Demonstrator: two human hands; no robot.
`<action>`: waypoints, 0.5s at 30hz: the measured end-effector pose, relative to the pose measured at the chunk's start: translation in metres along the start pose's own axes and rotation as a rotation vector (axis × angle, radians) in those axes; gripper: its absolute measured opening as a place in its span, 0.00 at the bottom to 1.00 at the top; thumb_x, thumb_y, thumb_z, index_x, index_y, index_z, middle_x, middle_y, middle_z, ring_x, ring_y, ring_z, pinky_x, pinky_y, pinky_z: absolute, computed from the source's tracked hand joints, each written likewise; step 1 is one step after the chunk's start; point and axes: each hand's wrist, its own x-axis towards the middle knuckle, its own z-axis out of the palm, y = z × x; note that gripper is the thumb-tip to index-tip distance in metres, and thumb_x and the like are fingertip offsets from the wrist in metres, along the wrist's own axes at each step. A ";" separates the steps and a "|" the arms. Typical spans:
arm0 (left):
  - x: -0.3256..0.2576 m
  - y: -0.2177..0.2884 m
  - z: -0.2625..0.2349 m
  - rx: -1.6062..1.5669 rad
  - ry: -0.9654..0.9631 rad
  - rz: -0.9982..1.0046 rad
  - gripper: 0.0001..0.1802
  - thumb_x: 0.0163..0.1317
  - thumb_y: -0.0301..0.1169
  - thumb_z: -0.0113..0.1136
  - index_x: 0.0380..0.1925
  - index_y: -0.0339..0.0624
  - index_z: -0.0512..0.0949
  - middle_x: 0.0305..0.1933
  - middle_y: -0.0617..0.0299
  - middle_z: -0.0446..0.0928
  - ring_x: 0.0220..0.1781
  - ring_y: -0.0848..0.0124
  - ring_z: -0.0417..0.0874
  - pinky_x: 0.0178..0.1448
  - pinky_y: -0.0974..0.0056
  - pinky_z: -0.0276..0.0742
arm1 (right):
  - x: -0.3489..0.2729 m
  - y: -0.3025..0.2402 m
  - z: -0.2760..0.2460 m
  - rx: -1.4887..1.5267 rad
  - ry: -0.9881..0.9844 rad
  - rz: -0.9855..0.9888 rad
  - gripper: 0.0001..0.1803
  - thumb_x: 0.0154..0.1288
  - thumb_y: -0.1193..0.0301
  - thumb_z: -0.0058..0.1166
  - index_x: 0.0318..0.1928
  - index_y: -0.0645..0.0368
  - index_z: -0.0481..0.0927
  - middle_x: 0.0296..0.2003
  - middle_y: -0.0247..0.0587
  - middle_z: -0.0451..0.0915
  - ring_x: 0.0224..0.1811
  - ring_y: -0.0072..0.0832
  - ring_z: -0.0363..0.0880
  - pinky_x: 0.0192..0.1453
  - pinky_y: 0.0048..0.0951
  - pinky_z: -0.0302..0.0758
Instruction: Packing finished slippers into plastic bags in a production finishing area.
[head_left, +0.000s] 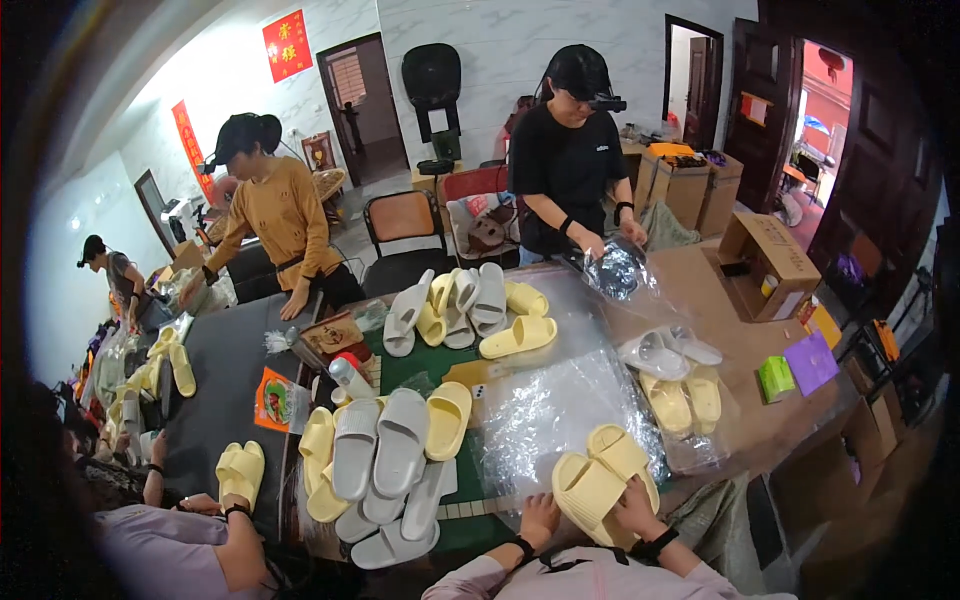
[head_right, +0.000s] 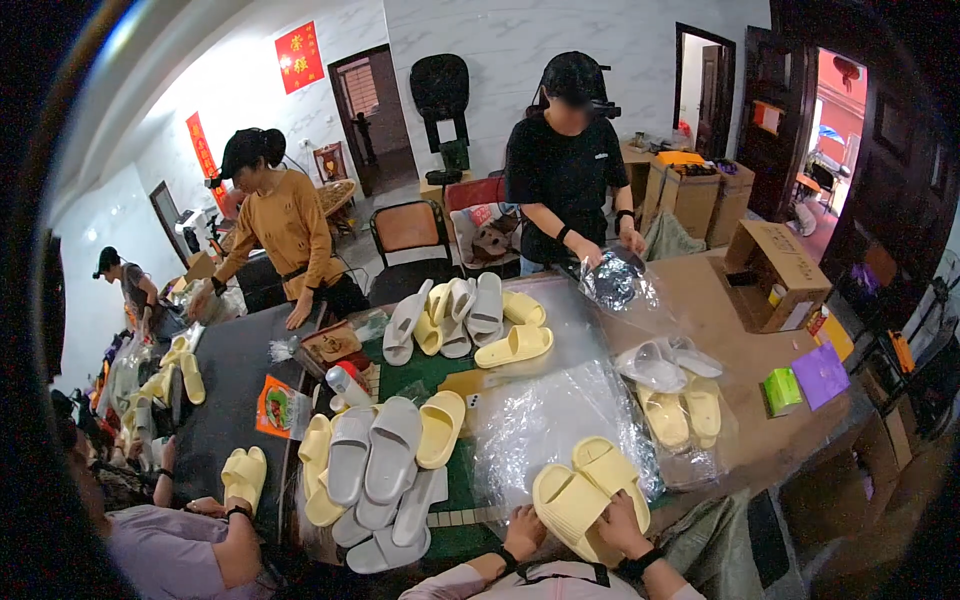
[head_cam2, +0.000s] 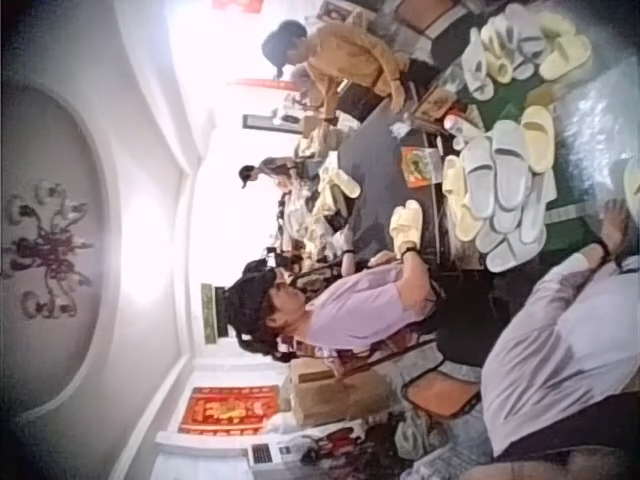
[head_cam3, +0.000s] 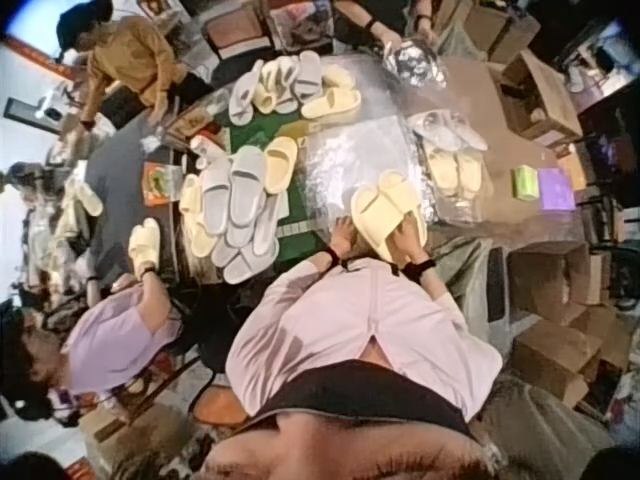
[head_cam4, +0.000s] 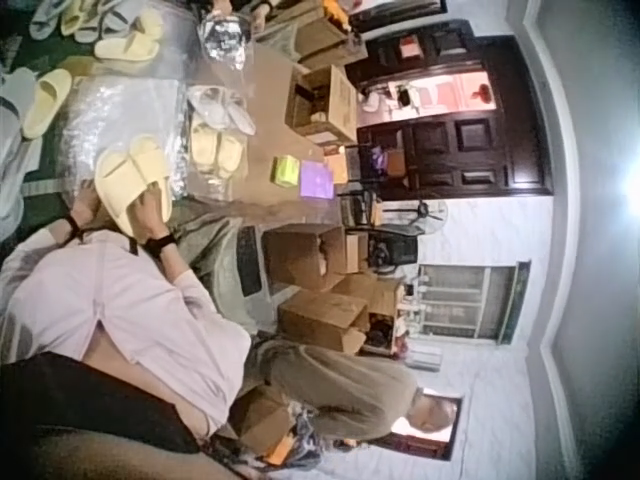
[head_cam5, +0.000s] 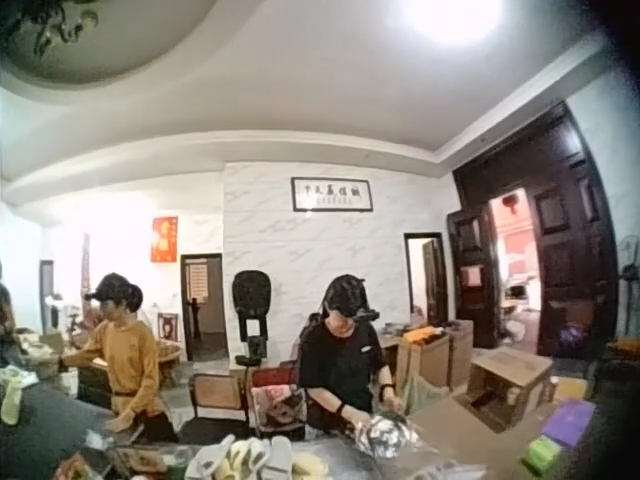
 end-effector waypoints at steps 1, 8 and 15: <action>0.006 -0.003 -0.004 -0.011 -0.057 -0.034 0.15 0.54 0.32 0.50 0.42 0.42 0.73 0.43 0.55 0.71 0.50 0.57 0.71 0.52 0.49 0.63 | 0.003 0.001 0.000 0.004 -0.011 -0.017 0.19 0.47 0.73 0.51 0.44 0.58 0.79 0.45 0.47 0.74 0.48 0.49 0.66 0.49 0.44 0.66; 0.031 -0.004 -0.038 0.107 0.024 -0.201 0.14 0.54 0.35 0.51 0.38 0.42 0.75 0.38 0.57 0.72 0.45 0.59 0.72 0.49 0.53 0.65 | 0.018 -0.014 -0.005 0.041 0.026 -0.075 0.17 0.50 0.72 0.49 0.43 0.56 0.79 0.42 0.45 0.75 0.46 0.47 0.67 0.46 0.43 0.66; 0.015 -0.019 0.003 -0.169 -0.266 -0.236 0.19 0.57 0.39 0.49 0.45 0.41 0.73 0.49 0.53 0.71 0.56 0.53 0.69 0.55 0.46 0.62 | 0.024 -0.002 -0.002 0.014 -0.027 -0.041 0.16 0.47 0.73 0.52 0.40 0.58 0.80 0.40 0.48 0.76 0.45 0.48 0.67 0.47 0.45 0.67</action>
